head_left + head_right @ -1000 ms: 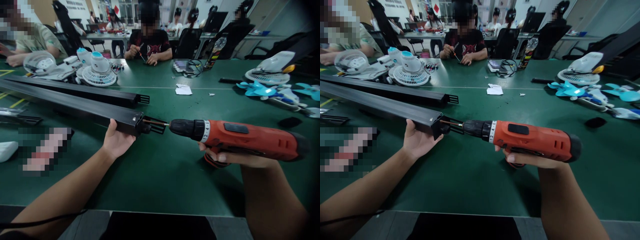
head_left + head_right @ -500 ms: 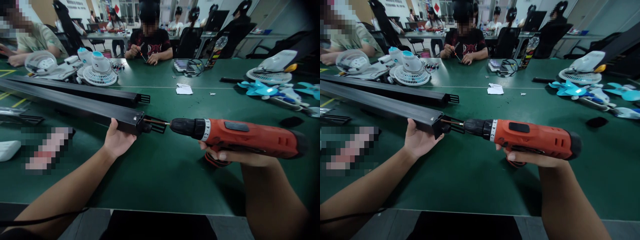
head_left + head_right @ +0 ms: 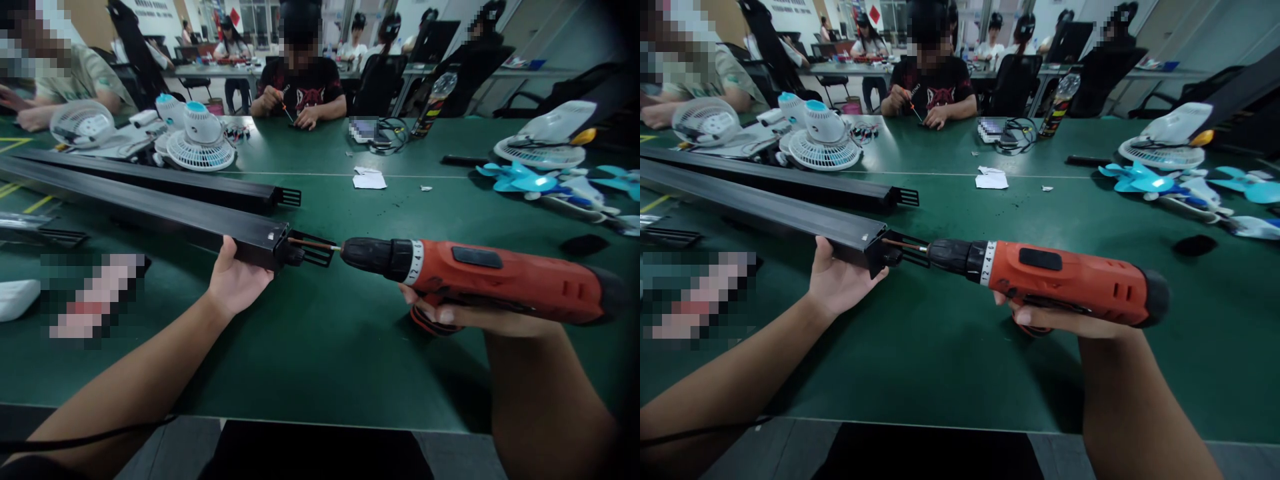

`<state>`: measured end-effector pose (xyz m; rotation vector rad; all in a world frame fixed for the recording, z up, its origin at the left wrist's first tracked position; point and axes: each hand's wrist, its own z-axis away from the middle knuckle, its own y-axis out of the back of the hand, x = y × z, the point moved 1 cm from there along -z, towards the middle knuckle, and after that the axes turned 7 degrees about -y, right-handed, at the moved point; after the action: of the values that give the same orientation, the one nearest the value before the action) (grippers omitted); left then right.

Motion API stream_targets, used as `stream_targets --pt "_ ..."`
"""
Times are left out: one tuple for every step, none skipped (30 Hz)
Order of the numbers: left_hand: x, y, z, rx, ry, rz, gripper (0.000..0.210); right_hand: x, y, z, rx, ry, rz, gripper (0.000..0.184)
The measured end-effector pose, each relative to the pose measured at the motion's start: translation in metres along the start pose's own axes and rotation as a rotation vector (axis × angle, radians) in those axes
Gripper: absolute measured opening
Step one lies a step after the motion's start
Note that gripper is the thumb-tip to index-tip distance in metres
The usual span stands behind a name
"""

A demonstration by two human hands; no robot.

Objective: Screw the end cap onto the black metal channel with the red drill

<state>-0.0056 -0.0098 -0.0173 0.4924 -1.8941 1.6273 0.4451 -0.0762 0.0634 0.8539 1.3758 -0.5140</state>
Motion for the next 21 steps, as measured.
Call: stream_targets --pt "-0.0007 -0.0004 -0.0001 0.002 -0.008 -0.002 0.064 0.0007 -0.0003 0.0003 0.002 -0.006 -0.006 0.022" --pt "-0.0012 -0.0005 -0.0002 0.004 -0.015 -0.008 0.064 0.0012 -0.0005 0.0004 0.006 -0.006 -0.009 0.022" --pt "-0.0016 -0.0004 -0.0003 0.005 -0.018 -0.015 0.064 0.0015 -0.0007 0.0003 0.011 0.002 -0.008 0.023" --pt "-0.0019 -0.0002 -0.0004 0.002 -0.017 -0.02 0.065 0.0018 -0.0008 0.0 0.018 0.013 -0.005 0.023" --pt "-0.002 0.0001 -0.0004 -0.004 -0.013 -0.021 0.065 0.0018 -0.0008 -0.0003 0.024 0.021 -0.001 0.023" --pt "-0.002 0.0004 -0.0003 -0.01 -0.008 -0.016 0.065 0.0018 -0.0007 -0.0007 0.026 0.026 0.002 0.023" --pt "-0.0019 0.0007 -0.0002 -0.016 -0.006 -0.005 0.063 0.0017 -0.0005 -0.001 0.024 0.028 0.004 0.023" --pt "-0.0018 0.001 -0.0002 -0.023 -0.005 0.007 0.062 0.0015 -0.0001 -0.0011 0.021 0.028 0.007 0.023" --pt "-0.0016 0.0012 -0.0001 -0.032 -0.004 0.02 0.062 0.0012 0.0003 -0.0011 0.017 0.028 0.014 0.023" --pt "-0.0016 0.0014 -0.0002 -0.04 -0.004 0.03 0.064 0.0011 0.0008 -0.001 0.013 0.026 0.02 0.024" --pt "-0.0016 0.0016 -0.0003 -0.047 -0.004 0.036 0.065 0.0009 0.0014 -0.0008 0.01 0.026 0.025 0.024" --pt "-0.0018 0.0019 -0.0004 -0.052 -0.004 0.039 0.067 0.0008 0.0019 -0.0005 0.007 0.022 0.029 0.024" --pt "-0.002 0.0021 -0.0006 -0.053 -0.004 0.039 0.067 0.0009 0.0022 -0.0003 0.005 0.019 0.031 0.024" --pt "-0.0022 0.0022 -0.0008 -0.049 -0.006 0.037 0.067 0.001 0.0025 0.0 0.004 0.018 0.031 0.024" --pt "-0.0024 0.0023 -0.001 -0.042 -0.009 0.035 0.066 0.0012 0.0026 0.0002 0.005 0.017 0.031 0.025" --pt "-0.0026 0.0021 -0.0011 -0.035 -0.012 0.032 0.064 0.0015 0.0026 0.0004 0.006 0.017 0.03 0.025" --pt "-0.0028 0.0017 -0.0012 -0.029 -0.013 0.026 0.062 0.0019 0.0026 0.0006 0.009 0.018 0.031 0.025" --pt "-0.0029 0.001 -0.0013 -0.027 -0.013 0.019 0.062 0.0024 0.0025 0.0007 0.015 0.018 0.032 0.025" --pt "-0.003 0.0001 -0.0013 -0.026 -0.012 0.01 0.062 0.0029 0.0023 0.0007 0.02 0.018 0.033 0.025" --pt "-0.0031 -0.0009 -0.0013 -0.027 -0.013 0.003 0.062 0.0033 0.0022 0.0007 0.023 0.017 0.034 0.025" --pt "-0.0031 -0.0021 -0.0012 -0.028 -0.015 -0.004 0.062 0.0037 0.002 0.0006 0.023 0.017 0.034 0.025"
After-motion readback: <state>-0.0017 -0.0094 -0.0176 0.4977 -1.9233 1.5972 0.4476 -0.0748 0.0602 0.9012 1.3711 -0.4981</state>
